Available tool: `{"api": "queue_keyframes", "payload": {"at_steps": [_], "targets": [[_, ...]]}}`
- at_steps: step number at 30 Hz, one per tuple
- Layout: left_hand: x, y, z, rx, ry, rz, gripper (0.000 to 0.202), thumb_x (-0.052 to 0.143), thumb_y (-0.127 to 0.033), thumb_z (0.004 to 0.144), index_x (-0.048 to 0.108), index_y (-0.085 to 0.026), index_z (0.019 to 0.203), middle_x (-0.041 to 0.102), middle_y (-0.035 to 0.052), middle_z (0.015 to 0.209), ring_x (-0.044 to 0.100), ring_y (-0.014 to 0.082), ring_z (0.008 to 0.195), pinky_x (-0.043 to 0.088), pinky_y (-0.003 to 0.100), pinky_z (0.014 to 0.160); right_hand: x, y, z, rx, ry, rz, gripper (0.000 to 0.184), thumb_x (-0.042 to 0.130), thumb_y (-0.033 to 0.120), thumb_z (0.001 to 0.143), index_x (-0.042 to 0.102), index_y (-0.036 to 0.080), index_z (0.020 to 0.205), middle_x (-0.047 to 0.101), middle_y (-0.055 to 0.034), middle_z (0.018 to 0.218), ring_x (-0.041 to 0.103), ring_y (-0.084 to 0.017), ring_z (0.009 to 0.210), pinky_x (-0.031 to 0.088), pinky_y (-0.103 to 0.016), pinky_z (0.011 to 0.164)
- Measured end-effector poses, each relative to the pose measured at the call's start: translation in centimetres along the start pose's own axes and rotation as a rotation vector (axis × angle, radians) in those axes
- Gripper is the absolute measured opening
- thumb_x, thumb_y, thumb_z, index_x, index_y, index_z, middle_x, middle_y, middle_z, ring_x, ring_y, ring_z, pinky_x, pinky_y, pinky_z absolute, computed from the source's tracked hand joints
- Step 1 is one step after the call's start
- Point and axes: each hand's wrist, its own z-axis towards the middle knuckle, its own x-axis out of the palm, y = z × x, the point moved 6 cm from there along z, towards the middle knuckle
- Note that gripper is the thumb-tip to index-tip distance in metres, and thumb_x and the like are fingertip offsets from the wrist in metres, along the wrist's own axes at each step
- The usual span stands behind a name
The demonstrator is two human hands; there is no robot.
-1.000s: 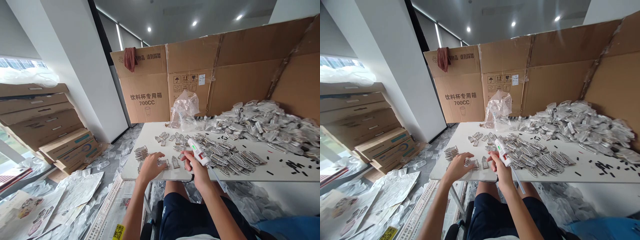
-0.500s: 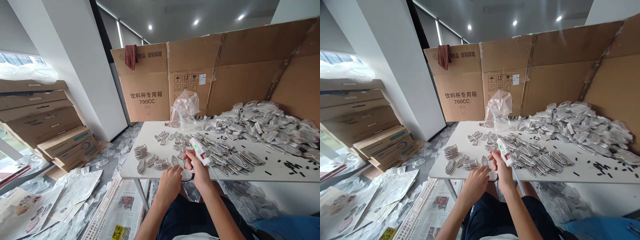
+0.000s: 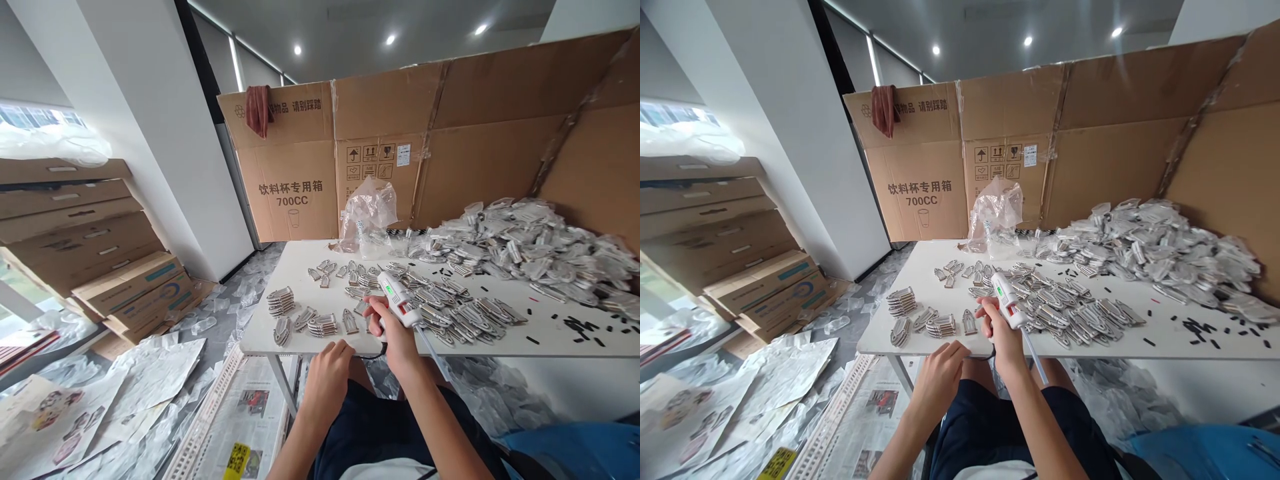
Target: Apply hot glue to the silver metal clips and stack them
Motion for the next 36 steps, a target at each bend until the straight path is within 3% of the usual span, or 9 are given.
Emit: {"api": "queue_keyframes", "payload": {"at_steps": [6,11,14,20,24,29,36], "targets": [[-0.1,0.4,0.2,0.057,-0.088,-0.017,0.033,0.052,0.003,0.098,0.071,-0.024,0.103,0.074,0.0052,0.098,0.068,0.0257,0.097,0.053,0.036,0.078,0.2,0.1,0.0,-0.006,0.012,-0.003,0.030,0.085,0.047,0.080,0.076,0.020,0.088,0.066,0.0022,0.068,0.037,-0.005,0.044,0.027,-0.025,0.048],[-0.8,-0.2,0.7,0.111,-0.208,-0.071,0.039,0.042,-0.002,0.106,0.067,-0.022,0.128,0.072,0.0090,0.112,0.067,0.0257,0.105,0.058,0.038,0.088,0.2,0.2,-0.1,-0.003,0.015,-0.001,0.030,0.085,0.047,0.081,0.077,0.020,0.089,0.067,0.0018,0.068,0.038,-0.006,0.044,0.028,-0.026,0.048],[-1.0,-0.3,1.5,0.116,-0.277,-0.109,0.040,0.039,-0.005,0.107,0.065,-0.023,0.132,0.069,0.0093,0.111,0.070,0.0247,0.105,0.060,0.037,0.089,0.2,0.2,-0.1,-0.013,0.021,-0.019,0.030,0.085,0.049,0.081,0.078,0.020,0.089,0.067,0.0015,0.068,0.038,-0.007,0.045,0.028,-0.027,0.048],[-0.5,-0.4,3.8,0.071,-0.222,-0.061,0.030,0.043,-0.010,0.109,0.068,-0.022,0.117,0.069,0.0084,0.112,0.073,0.0215,0.096,0.059,0.033,0.083,0.0,0.1,0.1,-0.021,0.014,-0.009,0.028,0.085,0.047,0.081,0.077,0.021,0.090,0.067,0.0020,0.069,0.038,-0.007,0.046,0.028,-0.027,0.048],[-0.1,-0.9,4.4,0.063,-0.141,-0.012,0.025,0.050,-0.006,0.105,0.066,-0.023,0.111,0.072,0.0063,0.112,0.073,0.0234,0.101,0.056,0.032,0.075,-0.1,0.0,0.2,-0.019,0.021,0.005,0.028,0.085,0.046,0.081,0.078,0.021,0.091,0.067,0.0021,0.069,0.038,-0.006,0.045,0.027,-0.027,0.047],[0.3,-1.5,4.1,0.055,-0.060,0.038,0.023,0.050,-0.003,0.104,0.064,-0.022,0.105,0.074,0.0051,0.102,0.071,0.0264,0.101,0.054,0.035,0.074,-0.3,-0.1,0.4,-0.020,0.024,0.030,0.028,0.087,0.046,0.082,0.078,0.020,0.090,0.066,0.0023,0.069,0.038,-0.005,0.045,0.026,-0.025,0.047],[-0.4,-1.8,2.4,0.038,-0.034,0.050,0.021,0.053,-0.007,0.105,0.064,-0.024,0.106,0.073,0.0057,0.112,0.070,0.0259,0.106,0.054,0.034,0.070,-0.4,-0.3,0.5,-0.021,0.020,0.036,0.027,0.086,0.045,0.082,0.079,0.020,0.090,0.066,0.0020,0.069,0.039,-0.005,0.045,0.025,-0.025,0.046]]}}
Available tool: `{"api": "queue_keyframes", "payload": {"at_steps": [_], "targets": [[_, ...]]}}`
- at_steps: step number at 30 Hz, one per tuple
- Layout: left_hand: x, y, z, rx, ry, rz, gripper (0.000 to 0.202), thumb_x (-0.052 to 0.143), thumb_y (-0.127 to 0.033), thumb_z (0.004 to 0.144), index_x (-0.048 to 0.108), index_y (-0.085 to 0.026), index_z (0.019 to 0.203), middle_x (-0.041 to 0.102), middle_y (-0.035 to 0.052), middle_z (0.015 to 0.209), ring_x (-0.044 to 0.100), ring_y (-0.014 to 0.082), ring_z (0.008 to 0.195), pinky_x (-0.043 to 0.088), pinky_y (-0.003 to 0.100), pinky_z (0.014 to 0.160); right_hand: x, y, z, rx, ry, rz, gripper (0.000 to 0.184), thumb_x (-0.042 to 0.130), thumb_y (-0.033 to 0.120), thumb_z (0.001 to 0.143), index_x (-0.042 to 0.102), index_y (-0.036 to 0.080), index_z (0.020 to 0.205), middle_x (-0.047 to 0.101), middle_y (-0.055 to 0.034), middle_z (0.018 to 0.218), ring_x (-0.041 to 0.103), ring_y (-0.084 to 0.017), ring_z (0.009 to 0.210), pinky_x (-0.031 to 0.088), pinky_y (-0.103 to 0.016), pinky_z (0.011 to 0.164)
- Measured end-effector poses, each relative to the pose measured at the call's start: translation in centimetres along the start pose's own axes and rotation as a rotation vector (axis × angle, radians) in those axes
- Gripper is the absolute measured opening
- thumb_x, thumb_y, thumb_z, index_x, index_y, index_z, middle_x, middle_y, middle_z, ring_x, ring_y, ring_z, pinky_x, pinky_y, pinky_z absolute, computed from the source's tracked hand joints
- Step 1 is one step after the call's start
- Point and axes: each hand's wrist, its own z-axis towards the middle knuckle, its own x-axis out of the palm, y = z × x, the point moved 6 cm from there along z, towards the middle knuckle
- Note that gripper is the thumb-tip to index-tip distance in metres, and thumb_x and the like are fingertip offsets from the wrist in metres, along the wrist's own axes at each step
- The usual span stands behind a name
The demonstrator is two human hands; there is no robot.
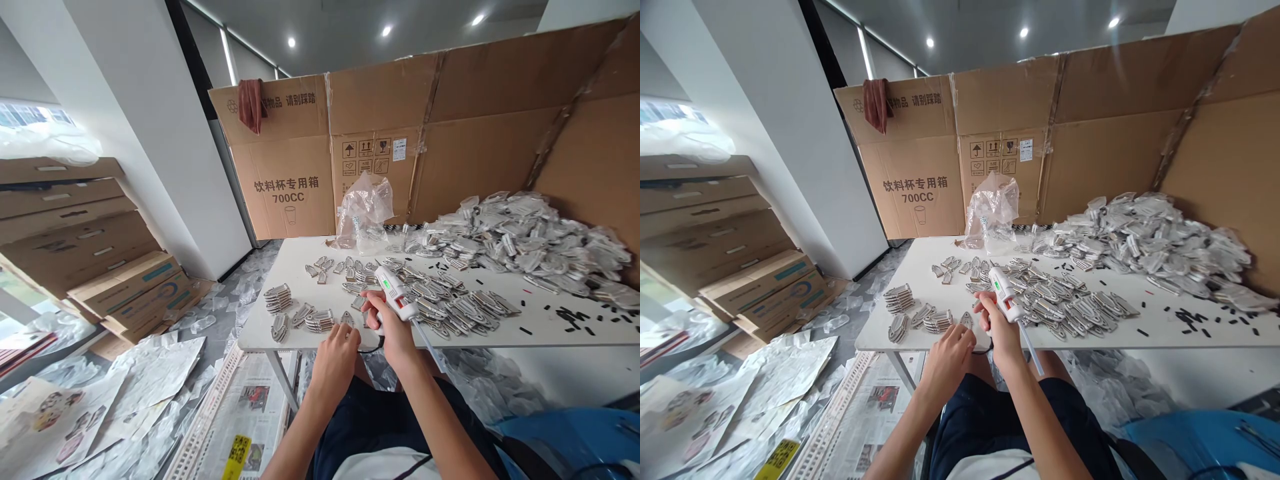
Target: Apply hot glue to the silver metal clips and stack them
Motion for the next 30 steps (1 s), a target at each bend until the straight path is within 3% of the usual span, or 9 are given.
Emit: {"api": "queue_keyframes", "payload": {"at_steps": [6,12,19,22,26,30], "targets": [[0.1,0.4,-1.4,-0.001,-0.025,-0.003,0.028,0.056,0.002,0.097,0.063,-0.024,0.106,0.072,0.0048,0.133,0.072,0.0245,0.110,0.057,0.034,0.072,0.4,0.1,-0.2,0.011,-0.004,-0.003,0.028,0.087,0.046,0.079,0.079,0.020,0.086,0.065,0.0025,0.066,0.039,-0.005,0.044,0.026,-0.025,0.046],[0.6,0.9,-2.0,0.008,-0.082,-0.027,0.032,0.053,0.007,0.094,0.064,-0.022,0.099,0.072,0.0047,0.110,0.072,0.0237,0.093,0.050,0.032,0.060,0.7,0.1,-0.3,0.019,-0.007,-0.015,0.028,0.086,0.046,0.078,0.078,0.019,0.085,0.064,0.0027,0.066,0.038,-0.005,0.043,0.027,-0.025,0.048],[0.1,1.5,-2.3,0.045,-0.185,-0.153,0.026,0.056,0.002,0.098,0.061,-0.023,0.098,0.071,0.0029,0.100,0.070,0.0213,0.090,0.053,0.030,0.068,0.4,-0.1,-0.2,0.029,-0.006,-0.024,0.030,0.086,0.046,0.078,0.078,0.019,0.086,0.063,0.0024,0.067,0.038,-0.005,0.044,0.027,-0.025,0.047],[-1.3,1.5,-2.2,0.044,-0.289,-0.320,0.022,0.059,-0.001,0.100,0.059,-0.023,0.097,0.072,0.0018,0.101,0.069,0.0174,0.088,0.056,0.028,0.077,0.2,-0.3,-0.1,0.025,-0.005,-0.038,0.031,0.085,0.047,0.080,0.078,0.019,0.088,0.063,0.0020,0.068,0.038,-0.006,0.046,0.026,-0.025,0.048],[-4.7,1.4,-1.9,0.035,-0.541,-0.736,0.017,0.063,-0.007,0.102,0.062,-0.023,0.095,0.073,0.0016,0.100,0.068,0.0144,0.084,0.055,0.024,0.071,0.6,-0.2,-0.3,0.018,0.004,-0.041,0.032,0.086,0.049,0.082,0.076,0.020,0.092,0.063,0.0025,0.071,0.037,-0.006,0.048,0.026,-0.025,0.049],[-7.6,0.5,-0.7,0.085,-0.606,-0.890,0.015,0.069,-0.010,0.099,0.066,-0.023,0.094,0.073,0.0017,0.097,0.070,0.0139,0.086,0.055,0.023,0.071,1.7,0.4,-1.3,0.039,0.070,0.001,0.038,0.085,0.056,0.088,0.076,0.021,0.098,0.051,0.0060,0.067,0.038,-0.007,0.054,0.031,-0.025,0.054]]}}
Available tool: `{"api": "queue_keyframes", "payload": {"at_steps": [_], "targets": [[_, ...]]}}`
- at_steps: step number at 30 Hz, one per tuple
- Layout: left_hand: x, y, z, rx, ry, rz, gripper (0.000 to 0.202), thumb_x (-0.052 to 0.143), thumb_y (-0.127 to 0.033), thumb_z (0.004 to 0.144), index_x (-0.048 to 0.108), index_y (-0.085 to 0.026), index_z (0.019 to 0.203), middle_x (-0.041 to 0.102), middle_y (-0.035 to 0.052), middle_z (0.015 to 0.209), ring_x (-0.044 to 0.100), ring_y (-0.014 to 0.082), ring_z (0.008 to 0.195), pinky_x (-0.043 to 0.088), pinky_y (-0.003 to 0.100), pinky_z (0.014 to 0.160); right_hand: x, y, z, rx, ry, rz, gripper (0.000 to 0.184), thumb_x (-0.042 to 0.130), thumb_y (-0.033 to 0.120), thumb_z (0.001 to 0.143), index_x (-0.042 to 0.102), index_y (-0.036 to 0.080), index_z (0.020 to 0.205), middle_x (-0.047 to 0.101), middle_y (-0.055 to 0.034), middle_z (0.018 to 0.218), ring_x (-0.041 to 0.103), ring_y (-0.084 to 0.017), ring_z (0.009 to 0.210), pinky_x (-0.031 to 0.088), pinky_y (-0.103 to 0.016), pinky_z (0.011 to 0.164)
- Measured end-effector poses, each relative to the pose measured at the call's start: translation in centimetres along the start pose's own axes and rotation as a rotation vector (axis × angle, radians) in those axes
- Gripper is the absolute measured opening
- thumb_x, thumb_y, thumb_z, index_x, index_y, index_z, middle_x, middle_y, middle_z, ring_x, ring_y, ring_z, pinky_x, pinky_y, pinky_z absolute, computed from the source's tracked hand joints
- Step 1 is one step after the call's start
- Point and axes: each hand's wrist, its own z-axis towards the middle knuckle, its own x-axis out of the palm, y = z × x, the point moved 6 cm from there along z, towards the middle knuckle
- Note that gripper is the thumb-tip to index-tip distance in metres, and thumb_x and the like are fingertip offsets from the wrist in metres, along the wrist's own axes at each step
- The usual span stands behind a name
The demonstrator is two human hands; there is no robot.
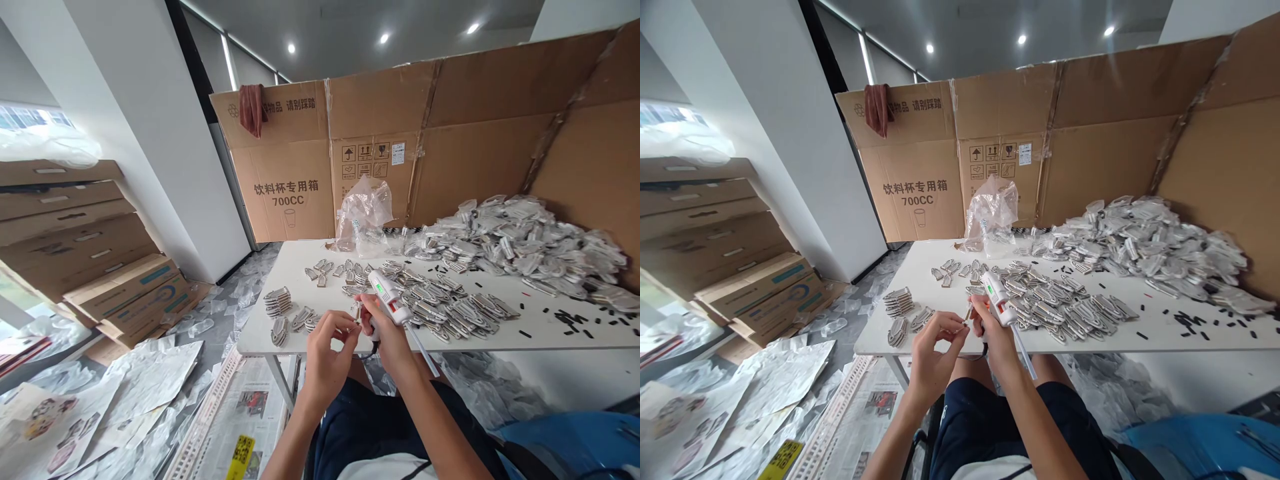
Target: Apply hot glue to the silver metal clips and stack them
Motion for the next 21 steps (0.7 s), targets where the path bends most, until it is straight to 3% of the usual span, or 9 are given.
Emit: {"api": "queue_keyframes", "payload": {"at_steps": [5,12,16,21], "targets": [[0.0,-1.5,1.7,0.027,0.039,-0.044,0.013,0.073,-0.011,0.098,0.068,-0.022,0.092,0.075,0.0007,0.094,0.070,0.0133,0.084,0.056,0.024,0.073,0.3,0.5,-0.6,0.013,-0.005,-0.003,0.040,0.090,0.055,0.084,0.077,0.023,0.103,0.050,0.0061,0.069,0.036,-0.009,0.057,0.030,-0.026,0.054],[-1.5,-1.3,1.5,-0.120,-0.001,-0.055,0.006,0.079,-0.021,0.097,0.077,-0.022,0.091,0.081,0.0012,0.088,0.074,0.0148,0.076,0.060,0.026,0.071,0.3,-0.2,-0.7,0.045,-0.025,-0.010,0.038,0.092,0.046,0.077,0.080,0.023,0.105,0.056,0.0038,0.071,0.039,-0.010,0.058,0.031,-0.026,0.054],[-3.0,-1.6,1.7,-0.048,-0.061,-0.006,0.006,0.079,-0.020,0.096,0.081,-0.022,0.091,0.078,0.0041,0.095,0.074,0.0167,0.081,0.061,0.027,0.070,0.4,-0.1,-0.8,0.010,0.014,-0.070,0.038,0.089,0.049,0.083,0.080,0.023,0.110,0.059,0.0034,0.073,0.041,-0.011,0.060,0.033,-0.027,0.057],[-3.6,-2.2,1.8,0.064,-0.071,0.156,0.014,0.074,-0.013,0.096,0.083,-0.024,0.099,0.077,0.0020,0.087,0.070,0.0148,0.074,0.058,0.028,0.071,0.7,-0.2,-1.0,-0.024,0.078,-0.114,0.036,0.084,0.050,0.089,0.080,0.024,0.113,0.060,0.0026,0.075,0.043,-0.012,0.061,0.035,-0.027,0.057]]}}
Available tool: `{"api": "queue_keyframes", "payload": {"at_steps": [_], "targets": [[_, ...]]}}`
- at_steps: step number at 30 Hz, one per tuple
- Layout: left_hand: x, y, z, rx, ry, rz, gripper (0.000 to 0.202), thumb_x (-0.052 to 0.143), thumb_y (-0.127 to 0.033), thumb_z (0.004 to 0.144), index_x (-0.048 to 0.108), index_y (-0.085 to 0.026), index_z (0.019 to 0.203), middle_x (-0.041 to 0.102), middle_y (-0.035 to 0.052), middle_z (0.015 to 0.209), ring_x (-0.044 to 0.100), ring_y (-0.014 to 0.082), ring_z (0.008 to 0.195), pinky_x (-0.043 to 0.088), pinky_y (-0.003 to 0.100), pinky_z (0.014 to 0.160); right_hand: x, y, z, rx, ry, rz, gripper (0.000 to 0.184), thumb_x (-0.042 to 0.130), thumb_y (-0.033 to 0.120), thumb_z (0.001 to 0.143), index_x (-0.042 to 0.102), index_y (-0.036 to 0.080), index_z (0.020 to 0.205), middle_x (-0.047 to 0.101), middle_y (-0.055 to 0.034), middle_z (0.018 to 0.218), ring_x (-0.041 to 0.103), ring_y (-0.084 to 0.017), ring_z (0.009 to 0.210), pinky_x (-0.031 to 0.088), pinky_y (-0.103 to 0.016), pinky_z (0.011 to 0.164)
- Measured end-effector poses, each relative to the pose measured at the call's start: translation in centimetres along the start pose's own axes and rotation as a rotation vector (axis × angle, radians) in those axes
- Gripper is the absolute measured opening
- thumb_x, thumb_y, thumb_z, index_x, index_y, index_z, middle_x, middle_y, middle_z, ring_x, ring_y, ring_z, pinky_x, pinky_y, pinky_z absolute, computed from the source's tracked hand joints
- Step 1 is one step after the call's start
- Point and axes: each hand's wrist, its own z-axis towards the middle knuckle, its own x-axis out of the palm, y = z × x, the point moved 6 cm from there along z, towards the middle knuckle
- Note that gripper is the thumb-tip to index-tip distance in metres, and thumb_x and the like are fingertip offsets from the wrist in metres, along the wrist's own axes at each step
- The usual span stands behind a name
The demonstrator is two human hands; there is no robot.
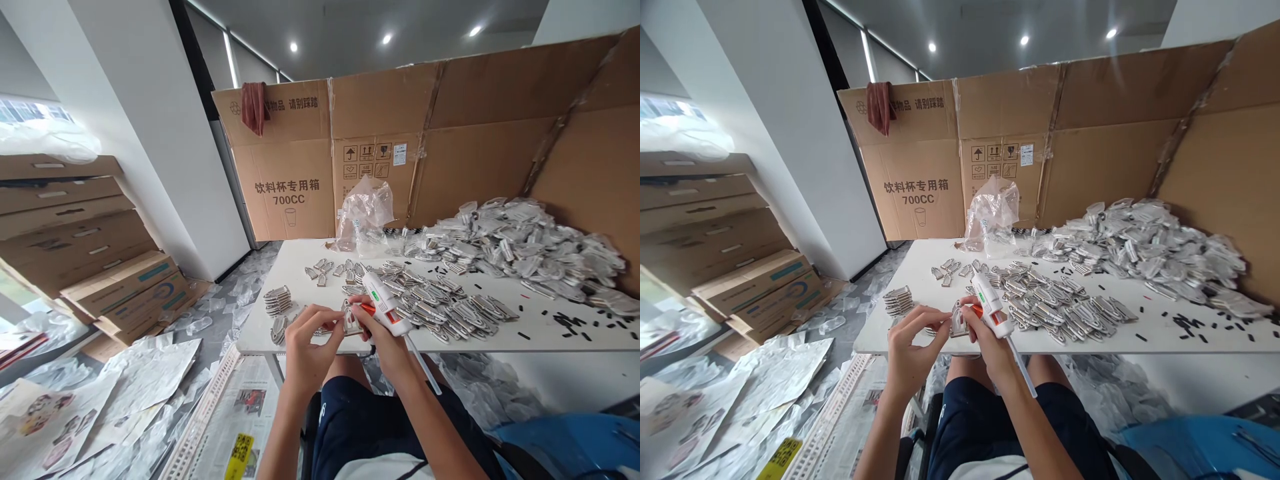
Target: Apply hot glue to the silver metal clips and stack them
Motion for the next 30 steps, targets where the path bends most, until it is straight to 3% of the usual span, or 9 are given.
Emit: {"api": "queue_keyframes", "payload": {"at_steps": [13,17,25,30], "targets": [[0.3,-1.8,-0.2,0.183,0.030,0.245,0.022,0.068,-0.007,0.096,0.080,-0.024,0.101,0.083,0.0039,0.094,0.075,0.0191,0.080,0.060,0.032,0.074,0.6,0.7,-0.5,-0.072,0.041,-0.092,0.037,0.078,0.053,0.095,0.078,0.023,0.117,0.057,0.0040,0.070,0.044,-0.013,0.060,0.038,-0.029,0.059],[0.5,-2.0,-0.4,0.175,0.052,0.271,0.022,0.065,-0.007,0.096,0.081,-0.023,0.098,0.081,0.0049,0.090,0.074,0.0195,0.080,0.059,0.032,0.073,0.7,0.9,-0.6,-0.110,0.030,-0.132,0.040,0.078,0.055,0.095,0.078,0.022,0.118,0.064,0.0017,0.076,0.048,-0.013,0.060,0.042,-0.029,0.058],[0.7,-1.3,-0.6,0.074,0.089,0.273,0.023,0.064,-0.013,0.098,0.083,-0.024,0.102,0.079,0.0054,0.092,0.073,0.0180,0.076,0.056,0.030,0.069,0.6,0.1,-0.2,-0.152,0.049,-0.179,0.038,0.075,0.055,0.098,0.076,0.024,0.120,0.062,0.0037,0.074,0.049,-0.013,0.058,0.042,-0.030,0.059],[1.0,-1.3,-0.9,0.078,0.083,0.326,0.020,0.065,-0.014,0.098,0.083,-0.022,0.100,0.074,0.0046,0.086,0.067,0.0160,0.070,0.052,0.028,0.065,0.7,-0.3,-0.2,-0.155,0.046,-0.156,0.037,0.076,0.053,0.098,0.076,0.024,0.121,0.058,0.0045,0.071,0.048,-0.014,0.060,0.042,-0.030,0.059]]}}
